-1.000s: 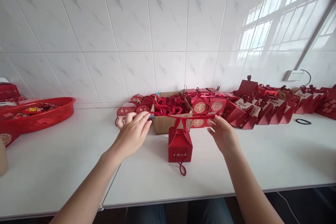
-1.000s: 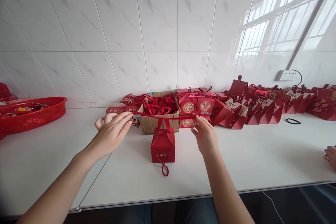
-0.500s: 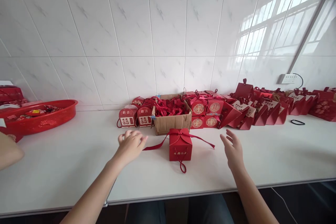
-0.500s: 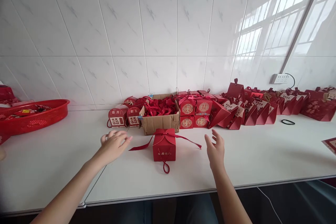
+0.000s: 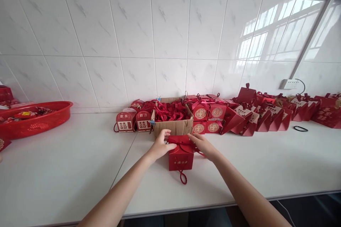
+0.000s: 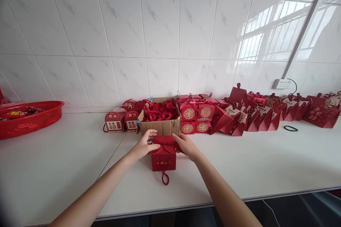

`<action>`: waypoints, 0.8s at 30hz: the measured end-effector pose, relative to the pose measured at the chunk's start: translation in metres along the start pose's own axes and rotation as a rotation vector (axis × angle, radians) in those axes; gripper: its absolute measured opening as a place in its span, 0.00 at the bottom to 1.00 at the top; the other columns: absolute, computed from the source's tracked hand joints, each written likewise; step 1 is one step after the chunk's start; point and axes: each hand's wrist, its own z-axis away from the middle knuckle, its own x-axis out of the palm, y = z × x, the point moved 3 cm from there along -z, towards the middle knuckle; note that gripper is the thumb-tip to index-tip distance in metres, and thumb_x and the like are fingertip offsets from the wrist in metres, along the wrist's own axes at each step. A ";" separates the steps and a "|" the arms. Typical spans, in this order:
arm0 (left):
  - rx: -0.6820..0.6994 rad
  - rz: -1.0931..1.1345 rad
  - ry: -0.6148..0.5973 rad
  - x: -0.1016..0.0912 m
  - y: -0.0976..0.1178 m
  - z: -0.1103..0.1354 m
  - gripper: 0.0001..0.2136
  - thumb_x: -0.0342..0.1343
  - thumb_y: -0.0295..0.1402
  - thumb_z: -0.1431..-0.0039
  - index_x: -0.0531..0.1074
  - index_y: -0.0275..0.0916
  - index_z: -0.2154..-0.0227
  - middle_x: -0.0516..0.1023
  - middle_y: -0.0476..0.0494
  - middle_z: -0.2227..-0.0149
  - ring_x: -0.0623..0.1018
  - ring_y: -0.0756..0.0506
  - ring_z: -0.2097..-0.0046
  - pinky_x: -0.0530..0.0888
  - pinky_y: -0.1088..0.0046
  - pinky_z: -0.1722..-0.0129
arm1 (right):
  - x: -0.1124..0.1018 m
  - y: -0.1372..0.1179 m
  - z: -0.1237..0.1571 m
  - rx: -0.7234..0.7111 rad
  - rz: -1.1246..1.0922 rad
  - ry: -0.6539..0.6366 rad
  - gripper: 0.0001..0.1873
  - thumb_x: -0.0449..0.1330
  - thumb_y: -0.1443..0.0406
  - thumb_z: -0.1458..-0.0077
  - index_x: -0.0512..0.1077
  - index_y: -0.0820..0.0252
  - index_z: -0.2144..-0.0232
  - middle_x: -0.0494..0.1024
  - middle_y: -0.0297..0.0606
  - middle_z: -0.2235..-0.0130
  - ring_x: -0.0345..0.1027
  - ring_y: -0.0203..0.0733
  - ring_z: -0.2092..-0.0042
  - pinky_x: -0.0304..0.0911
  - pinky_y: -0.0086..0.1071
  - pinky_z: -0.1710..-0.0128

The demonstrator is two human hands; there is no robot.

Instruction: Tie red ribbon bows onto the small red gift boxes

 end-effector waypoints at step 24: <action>-0.185 0.636 -0.352 0.002 -0.026 0.001 0.27 0.59 0.52 0.53 0.54 0.38 0.89 0.56 0.56 0.87 0.59 0.55 0.82 0.57 0.75 0.79 | -0.014 0.017 -0.006 -0.067 -0.016 -0.298 0.28 0.58 0.48 0.49 0.53 0.59 0.85 0.50 0.24 0.84 0.38 0.28 0.79 0.35 0.30 0.78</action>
